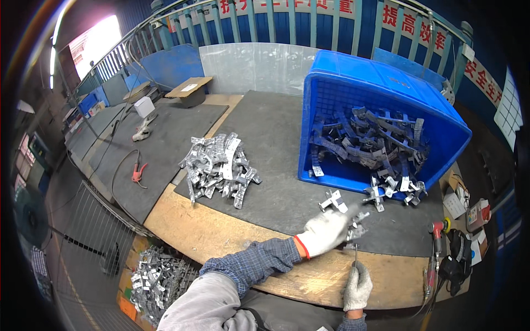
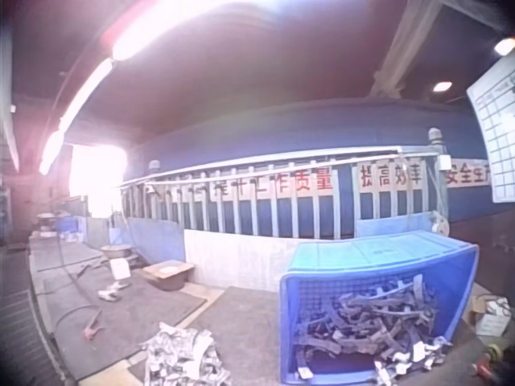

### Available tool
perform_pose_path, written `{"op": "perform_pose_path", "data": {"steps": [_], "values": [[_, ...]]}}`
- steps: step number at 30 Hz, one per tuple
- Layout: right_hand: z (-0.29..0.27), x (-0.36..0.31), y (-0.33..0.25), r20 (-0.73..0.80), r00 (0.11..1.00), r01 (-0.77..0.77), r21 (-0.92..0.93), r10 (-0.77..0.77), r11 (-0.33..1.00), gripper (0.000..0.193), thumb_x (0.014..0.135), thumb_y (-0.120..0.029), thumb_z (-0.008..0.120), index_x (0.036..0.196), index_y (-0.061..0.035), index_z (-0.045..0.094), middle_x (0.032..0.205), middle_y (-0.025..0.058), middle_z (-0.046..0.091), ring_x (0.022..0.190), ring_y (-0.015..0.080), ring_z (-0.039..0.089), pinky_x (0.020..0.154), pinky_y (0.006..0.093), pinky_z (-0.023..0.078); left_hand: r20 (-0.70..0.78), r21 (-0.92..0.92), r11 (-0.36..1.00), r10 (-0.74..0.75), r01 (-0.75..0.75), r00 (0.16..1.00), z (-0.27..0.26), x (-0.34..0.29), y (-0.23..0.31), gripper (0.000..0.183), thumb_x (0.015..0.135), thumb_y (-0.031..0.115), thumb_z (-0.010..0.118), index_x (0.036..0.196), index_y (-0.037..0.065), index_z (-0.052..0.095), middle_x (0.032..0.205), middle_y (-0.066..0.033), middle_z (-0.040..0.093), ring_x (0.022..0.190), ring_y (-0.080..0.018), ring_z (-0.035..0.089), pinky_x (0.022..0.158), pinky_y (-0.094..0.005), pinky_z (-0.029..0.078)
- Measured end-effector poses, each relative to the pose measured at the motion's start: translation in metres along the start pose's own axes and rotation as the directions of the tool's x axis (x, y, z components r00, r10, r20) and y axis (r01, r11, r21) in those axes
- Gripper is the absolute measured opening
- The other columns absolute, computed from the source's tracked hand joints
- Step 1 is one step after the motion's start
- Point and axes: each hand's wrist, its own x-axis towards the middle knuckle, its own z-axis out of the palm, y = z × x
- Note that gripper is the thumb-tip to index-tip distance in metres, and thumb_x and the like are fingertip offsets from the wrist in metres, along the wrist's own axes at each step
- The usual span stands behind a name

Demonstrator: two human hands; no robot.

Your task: The person cleans or deburrs small metal brackets using a cleaning tool.

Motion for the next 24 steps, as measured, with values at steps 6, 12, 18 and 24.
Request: {"op": "perform_pose_path", "data": {"steps": [6, 12, 18, 24], "values": [[0.002, 0.0, -0.002, 0.0, 0.999, 0.043, -0.047, -0.043, 0.998, 0.029, 0.107, -0.013, 0.069, 0.127, 0.0076, 0.073, 0.117, 0.0231, 0.08, 0.107, 0.03, 0.078, 0.098, 0.0391, 0.06, -0.289, -0.339, 0.941, -0.122, 0.018, 0.95, -0.006, -0.022, -0.03, 0.072, 0.098, 0.012, 0.067, 0.165, 0.009, 0.043, 0.115, -0.0262, 0.073, 0.103, -0.0395, 0.075, 0.092, -0.0477, 0.059], [-0.001, 0.001, -0.011, 0.006, 1.0, 0.019, -0.07, -0.019, 0.997, 0.029, 0.107, -0.015, 0.07, 0.126, 0.0052, 0.075, 0.113, 0.0221, 0.081, 0.104, 0.0282, 0.079, 0.095, 0.0393, 0.061, -0.112, -0.479, 0.877, -0.014, -0.042, 0.994, -0.009, -0.043, -0.039, 0.054, 0.088, 0.011, 0.075, 0.142, 0.007, 0.069, 0.125, -0.0192, 0.068, 0.115, -0.0331, 0.071, 0.101, -0.0432, 0.057], [0.0, 0.0, -0.015, -0.005, 0.999, -0.038, -0.012, 0.038, 0.999, 0.032, 0.108, -0.016, 0.068, 0.129, 0.0071, 0.073, 0.121, 0.0199, 0.08, 0.112, 0.0261, 0.076, 0.099, 0.0381, 0.058, -0.385, -0.324, 0.935, 0.01, -0.146, 0.923, 0.007, -0.031, -0.038, 0.064, 0.09, 0.007, 0.078, 0.152, 0.01, 0.061, 0.125, -0.0168, 0.072, 0.115, -0.0311, 0.073, 0.101, -0.0422, 0.058], [-0.013, 0.001, -0.053, -0.176, 0.984, -0.008, 0.117, 0.028, 0.993, 0.033, 0.108, -0.012, 0.067, 0.133, 0.0069, 0.073, 0.122, 0.0198, 0.081, 0.114, 0.0242, 0.076, 0.101, 0.0358, 0.059, -0.051, -0.772, 0.624, -0.25, 0.121, 0.967, 0.001, -0.044, -0.029, 0.058, 0.106, 0.003, 0.064, 0.162, 0.006, 0.048, 0.124, -0.0101, 0.075, 0.111, -0.0169, 0.071, 0.097, -0.0317, 0.058]]}}
